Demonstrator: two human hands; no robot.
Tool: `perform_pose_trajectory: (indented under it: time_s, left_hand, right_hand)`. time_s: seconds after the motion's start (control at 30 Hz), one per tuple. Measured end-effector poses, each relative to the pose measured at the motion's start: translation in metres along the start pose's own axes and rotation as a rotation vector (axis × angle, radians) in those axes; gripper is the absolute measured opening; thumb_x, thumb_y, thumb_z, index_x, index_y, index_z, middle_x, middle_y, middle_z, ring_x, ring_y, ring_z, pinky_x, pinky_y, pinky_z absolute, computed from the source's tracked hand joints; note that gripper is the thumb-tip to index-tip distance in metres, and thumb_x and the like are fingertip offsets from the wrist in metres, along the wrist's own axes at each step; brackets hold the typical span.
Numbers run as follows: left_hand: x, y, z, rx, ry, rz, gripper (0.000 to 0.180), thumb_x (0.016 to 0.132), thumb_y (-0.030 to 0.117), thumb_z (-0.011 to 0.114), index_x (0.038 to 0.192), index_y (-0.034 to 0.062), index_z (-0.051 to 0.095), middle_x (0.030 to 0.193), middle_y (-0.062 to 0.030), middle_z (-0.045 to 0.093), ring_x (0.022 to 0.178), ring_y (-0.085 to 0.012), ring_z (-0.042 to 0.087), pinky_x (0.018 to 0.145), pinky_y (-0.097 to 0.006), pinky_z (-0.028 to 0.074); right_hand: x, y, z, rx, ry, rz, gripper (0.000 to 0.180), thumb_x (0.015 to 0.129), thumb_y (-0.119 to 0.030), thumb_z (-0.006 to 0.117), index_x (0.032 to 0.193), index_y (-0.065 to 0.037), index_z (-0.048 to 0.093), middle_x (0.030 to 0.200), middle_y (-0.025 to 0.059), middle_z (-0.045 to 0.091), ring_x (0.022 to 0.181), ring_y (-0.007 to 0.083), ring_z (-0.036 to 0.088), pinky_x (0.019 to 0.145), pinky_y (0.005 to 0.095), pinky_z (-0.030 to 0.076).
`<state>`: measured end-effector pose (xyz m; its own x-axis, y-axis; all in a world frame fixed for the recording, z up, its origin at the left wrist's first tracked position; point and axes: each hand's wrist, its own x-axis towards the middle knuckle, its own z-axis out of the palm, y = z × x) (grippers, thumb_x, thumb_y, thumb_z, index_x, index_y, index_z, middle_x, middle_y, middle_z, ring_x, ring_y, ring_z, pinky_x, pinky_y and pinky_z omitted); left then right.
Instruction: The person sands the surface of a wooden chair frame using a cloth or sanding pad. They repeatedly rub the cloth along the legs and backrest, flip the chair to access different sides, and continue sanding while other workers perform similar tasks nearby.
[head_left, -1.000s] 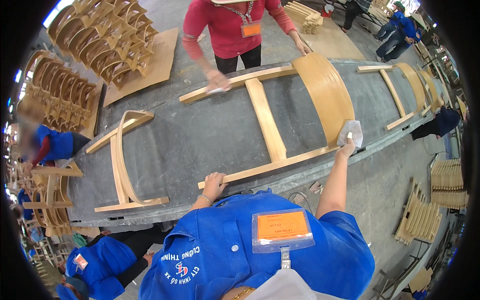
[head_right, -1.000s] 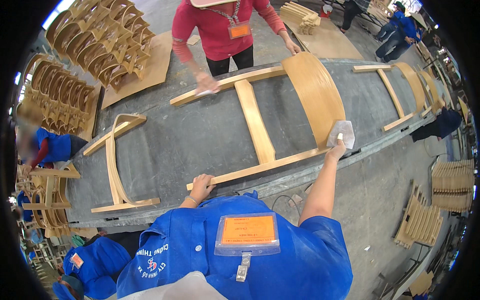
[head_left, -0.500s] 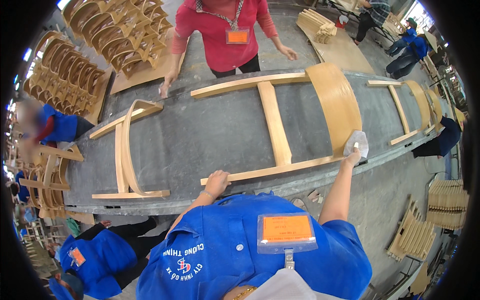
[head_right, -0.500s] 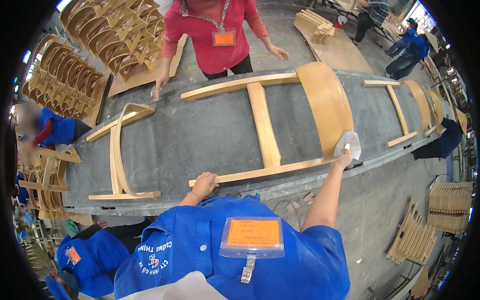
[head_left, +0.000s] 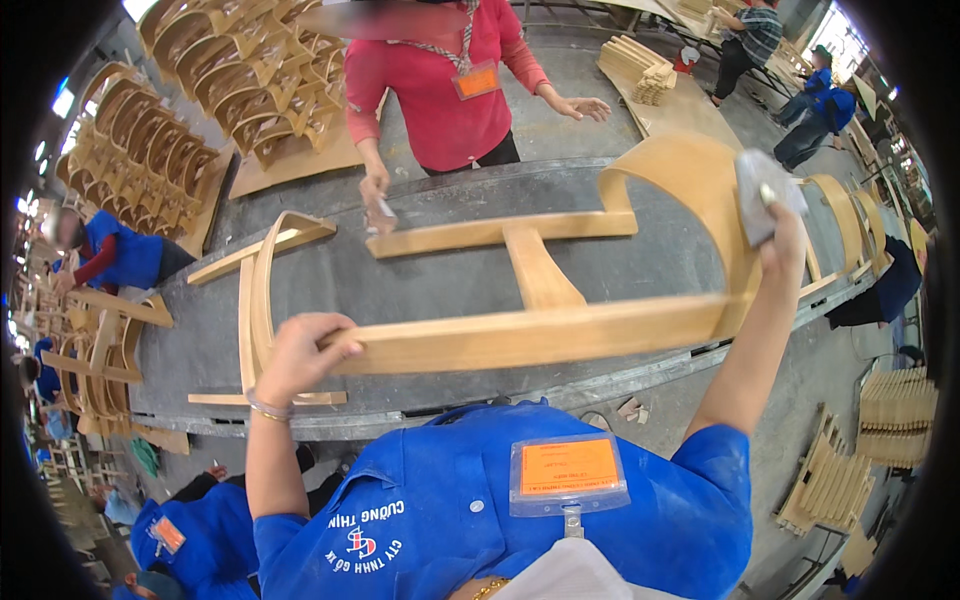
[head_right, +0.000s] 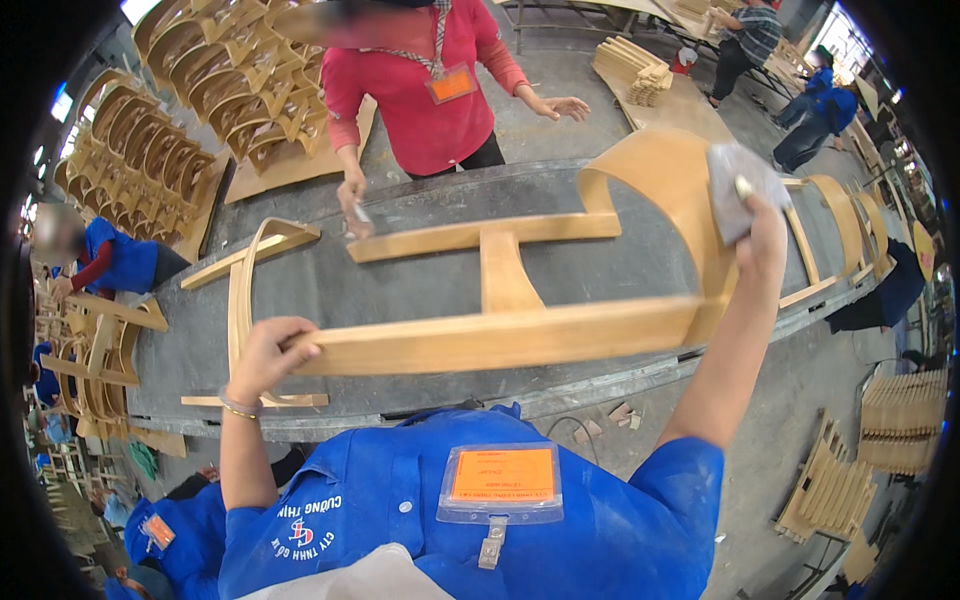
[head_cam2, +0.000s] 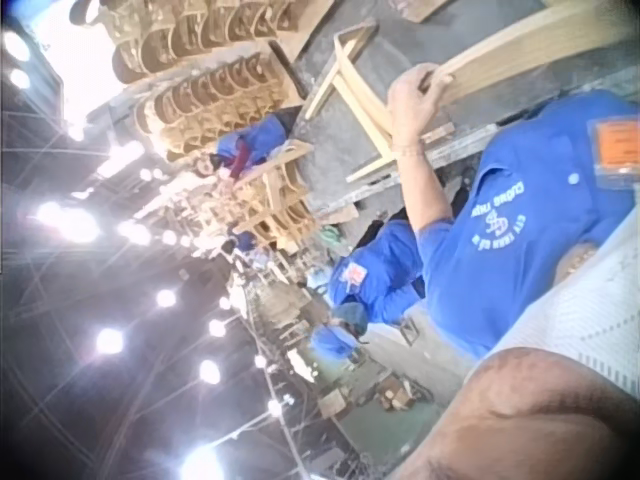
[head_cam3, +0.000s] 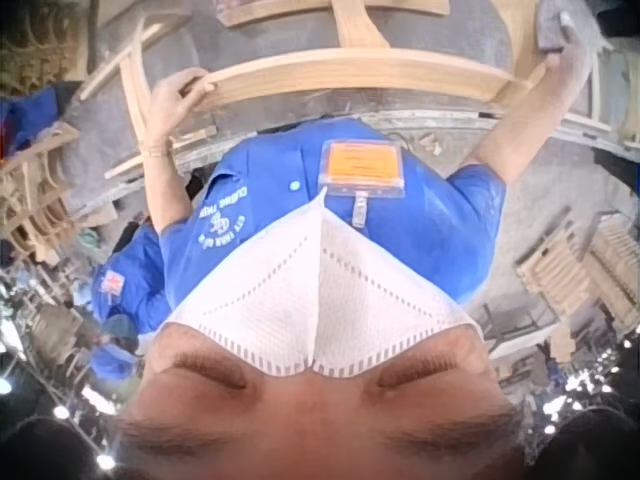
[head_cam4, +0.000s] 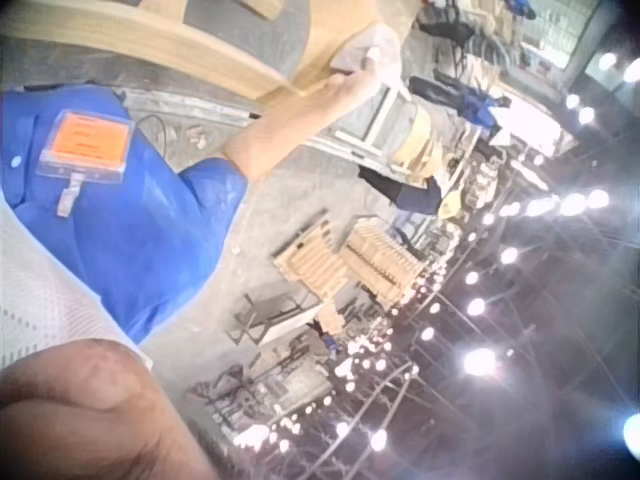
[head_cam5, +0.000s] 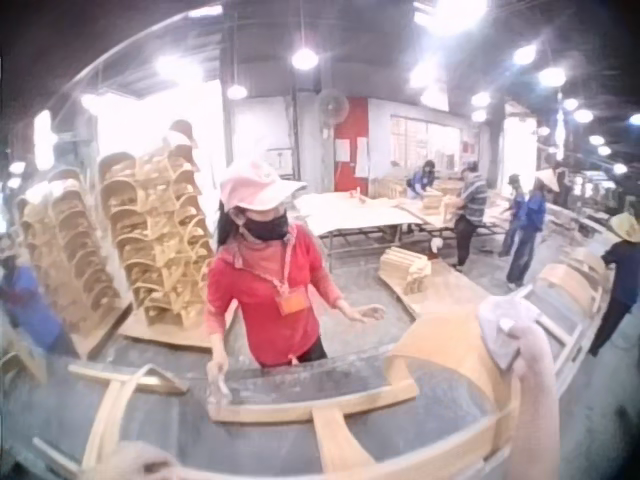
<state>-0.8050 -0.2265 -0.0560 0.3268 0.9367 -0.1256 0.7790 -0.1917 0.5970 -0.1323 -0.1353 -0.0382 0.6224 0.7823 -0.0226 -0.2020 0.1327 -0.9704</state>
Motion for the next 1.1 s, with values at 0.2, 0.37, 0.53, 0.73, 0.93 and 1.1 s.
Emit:
perform_pose_trajectory:
  time_s: [0.2, 0.37, 0.53, 0.73, 0.93, 1.1]
  left_hand:
    - [0.061, 0.007, -0.052, 0.16, 0.184, 0.037, 0.042, 0.098, 0.044, 0.069, 0.091, 0.0034, 0.073, 0.072, -0.0155, 0.065, 0.064, -0.0315, 0.062, 0.063, -0.041, 0.048]
    - [0.126, -0.009, -0.067, 0.35, 0.386, 0.08, 0.051, 0.103, 0.053, 0.058, 0.091, 0.0063, 0.074, 0.076, -0.017, 0.069, 0.076, -0.0373, 0.067, 0.07, -0.045, 0.05]
    - [0.169, -0.011, -0.073, 0.634, 0.336, 0.072, 0.044, 0.109, 0.046, 0.05, 0.132, 0.0137, 0.067, 0.106, -0.0124, 0.075, 0.099, -0.036, 0.072, 0.086, -0.046, 0.056]
    - [0.179, 0.021, -0.059, 0.314, 0.399, -0.038, 0.075, 0.097, 0.078, 0.046, 0.108, 0.0136, 0.082, 0.106, -0.0155, 0.079, 0.102, -0.0361, 0.074, 0.088, -0.047, 0.057]
    - [0.198, 0.03, -0.048, 0.26, 0.47, -0.064, 0.076, 0.092, 0.077, 0.053, 0.093, 0.0074, 0.083, 0.091, -0.0152, 0.079, 0.091, -0.0342, 0.076, 0.083, -0.045, 0.058]
    - [0.203, 0.041, -0.049, 0.199, 0.453, -0.052, 0.075, 0.089, 0.079, 0.055, 0.097, 0.0111, 0.084, 0.094, -0.0129, 0.08, 0.094, -0.0319, 0.076, 0.086, -0.045, 0.057]
  right_hand:
    - [0.066, -0.024, 0.127, -0.21, -0.17, -0.142, 0.027, 0.095, -0.012, 0.071, 0.116, 0.004, 0.069, 0.101, 0.0088, 0.073, 0.088, 0.0186, 0.07, 0.078, 0.0344, 0.056]
    - [0.015, -0.023, 0.189, -0.878, 0.006, -0.781, 0.031, 0.093, -0.015, 0.063, 0.115, 0.006, 0.068, 0.101, 0.024, 0.075, 0.096, 0.0459, 0.07, 0.085, 0.0506, 0.054]
    - [-0.093, 0.04, 0.215, -1.002, -0.687, -1.078, 0.06, 0.091, 0.003, 0.048, 0.15, -0.003, 0.054, 0.151, 0.0239, 0.057, 0.145, 0.0417, 0.049, 0.12, 0.0498, 0.04]
    - [0.005, 0.043, 0.137, -1.13, -0.344, -0.864, 0.046, 0.097, -0.007, 0.05, 0.141, -0.001, 0.063, 0.139, 0.023, 0.066, 0.133, 0.0393, 0.06, 0.114, 0.0462, 0.046]
    - [0.115, 0.044, 0.128, -1.327, -0.471, -1.122, 0.045, 0.101, -0.014, 0.053, 0.143, -0.004, 0.063, 0.138, 0.0177, 0.067, 0.132, 0.0344, 0.06, 0.112, 0.0447, 0.047]
    - [0.113, 0.032, 0.146, -1.354, -0.521, -1.234, 0.044, 0.103, -0.021, 0.055, 0.144, -0.006, 0.062, 0.138, 0.0132, 0.067, 0.131, 0.0302, 0.06, 0.112, 0.0434, 0.047]
